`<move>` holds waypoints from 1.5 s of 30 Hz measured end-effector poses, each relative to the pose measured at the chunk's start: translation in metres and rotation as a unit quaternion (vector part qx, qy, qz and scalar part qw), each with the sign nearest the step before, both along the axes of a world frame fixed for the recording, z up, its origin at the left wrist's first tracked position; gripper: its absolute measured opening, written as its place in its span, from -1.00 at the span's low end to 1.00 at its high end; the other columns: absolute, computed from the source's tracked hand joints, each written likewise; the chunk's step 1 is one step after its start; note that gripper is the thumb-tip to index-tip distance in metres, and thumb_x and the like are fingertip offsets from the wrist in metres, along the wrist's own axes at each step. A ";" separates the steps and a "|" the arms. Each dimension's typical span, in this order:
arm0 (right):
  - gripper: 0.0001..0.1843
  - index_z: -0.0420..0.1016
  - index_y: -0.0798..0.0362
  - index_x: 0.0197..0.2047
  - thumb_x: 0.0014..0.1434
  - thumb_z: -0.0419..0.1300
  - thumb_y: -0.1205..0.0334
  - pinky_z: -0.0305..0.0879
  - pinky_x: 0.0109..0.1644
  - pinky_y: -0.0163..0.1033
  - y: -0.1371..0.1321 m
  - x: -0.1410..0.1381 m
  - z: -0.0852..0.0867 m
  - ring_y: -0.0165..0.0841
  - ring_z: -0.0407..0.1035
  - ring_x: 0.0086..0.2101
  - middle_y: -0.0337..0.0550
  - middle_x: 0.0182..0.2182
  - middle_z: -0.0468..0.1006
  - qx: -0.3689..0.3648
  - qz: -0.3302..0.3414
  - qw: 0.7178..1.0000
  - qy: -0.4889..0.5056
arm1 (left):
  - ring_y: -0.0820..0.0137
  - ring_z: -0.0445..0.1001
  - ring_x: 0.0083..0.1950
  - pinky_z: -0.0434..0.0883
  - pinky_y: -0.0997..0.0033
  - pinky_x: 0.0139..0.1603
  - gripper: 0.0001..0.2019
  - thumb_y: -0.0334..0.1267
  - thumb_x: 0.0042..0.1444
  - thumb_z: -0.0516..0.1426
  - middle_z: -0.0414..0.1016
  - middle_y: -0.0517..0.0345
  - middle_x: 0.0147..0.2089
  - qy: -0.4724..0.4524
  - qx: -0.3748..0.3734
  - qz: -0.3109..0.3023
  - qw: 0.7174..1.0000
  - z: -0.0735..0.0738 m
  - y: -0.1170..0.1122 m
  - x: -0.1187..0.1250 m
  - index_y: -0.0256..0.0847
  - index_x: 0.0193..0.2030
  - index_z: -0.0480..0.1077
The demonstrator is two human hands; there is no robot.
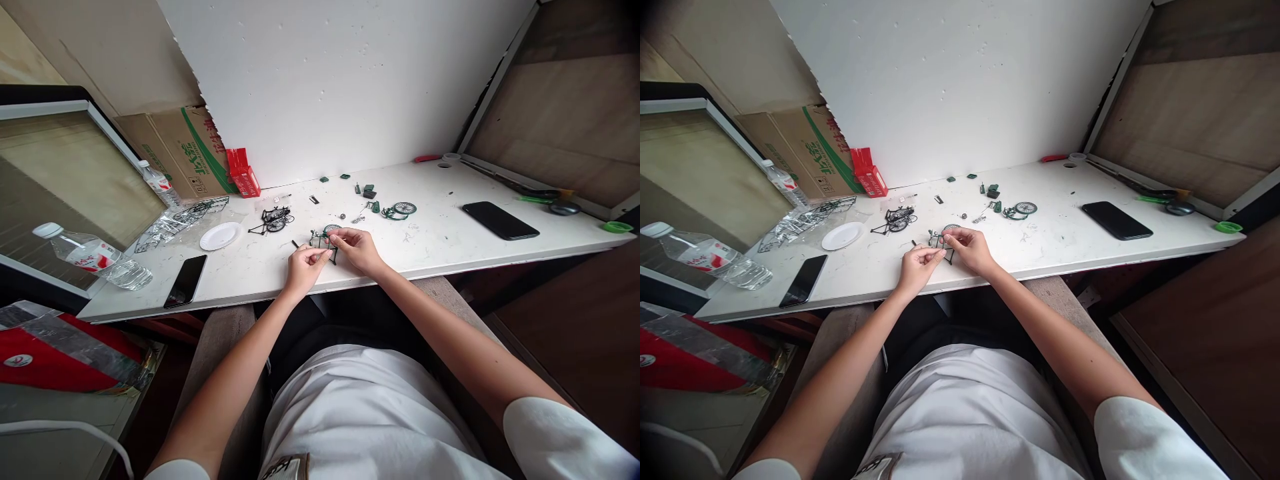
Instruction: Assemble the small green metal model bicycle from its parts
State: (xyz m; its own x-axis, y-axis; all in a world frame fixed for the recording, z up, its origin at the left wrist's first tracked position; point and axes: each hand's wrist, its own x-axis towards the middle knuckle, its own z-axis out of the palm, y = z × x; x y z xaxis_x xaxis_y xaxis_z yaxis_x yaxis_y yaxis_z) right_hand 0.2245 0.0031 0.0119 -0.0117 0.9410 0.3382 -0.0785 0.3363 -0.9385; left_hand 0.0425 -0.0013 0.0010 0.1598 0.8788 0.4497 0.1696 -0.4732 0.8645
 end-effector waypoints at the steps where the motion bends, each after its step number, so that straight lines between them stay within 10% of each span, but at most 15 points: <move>1: -0.47 0.71 0.04 -0.07 0.08 0.50 -0.21 0.51 0.11 -0.01 0.000 0.000 0.001 -0.14 0.61 -0.12 -0.03 -0.20 0.73 -0.006 0.007 1.000 0.010 | 0.45 0.31 -0.39 0.32 0.40 -0.37 -0.71 -0.02 0.17 0.38 0.33 0.17 -0.37 -0.002 -0.002 -0.002 1.000 -0.001 0.000 0.000 -0.21 -0.19 0.72; 45: -0.47 0.61 0.03 -0.28 0.18 0.37 -0.33 0.41 -0.18 -0.19 0.002 0.002 -0.003 -0.31 0.46 -0.34 -0.13 -0.36 0.65 -0.034 -0.006 0.998 -0.058 | 0.38 0.49 -0.33 0.42 0.42 -0.34 -0.66 0.01 0.13 0.36 0.58 0.04 -0.35 -0.059 -0.071 0.029 0.995 -0.001 0.002 0.000 -0.29 -0.20 0.63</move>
State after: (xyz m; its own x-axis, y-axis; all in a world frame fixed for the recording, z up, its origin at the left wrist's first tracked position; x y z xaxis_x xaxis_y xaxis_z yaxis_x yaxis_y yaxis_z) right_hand 0.2269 0.0050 0.0094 -0.0354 0.9620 0.2709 0.0368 0.2721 -0.9616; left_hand 0.0423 0.0004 -0.0003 0.0606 0.9408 0.3336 0.0854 -0.3378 0.9373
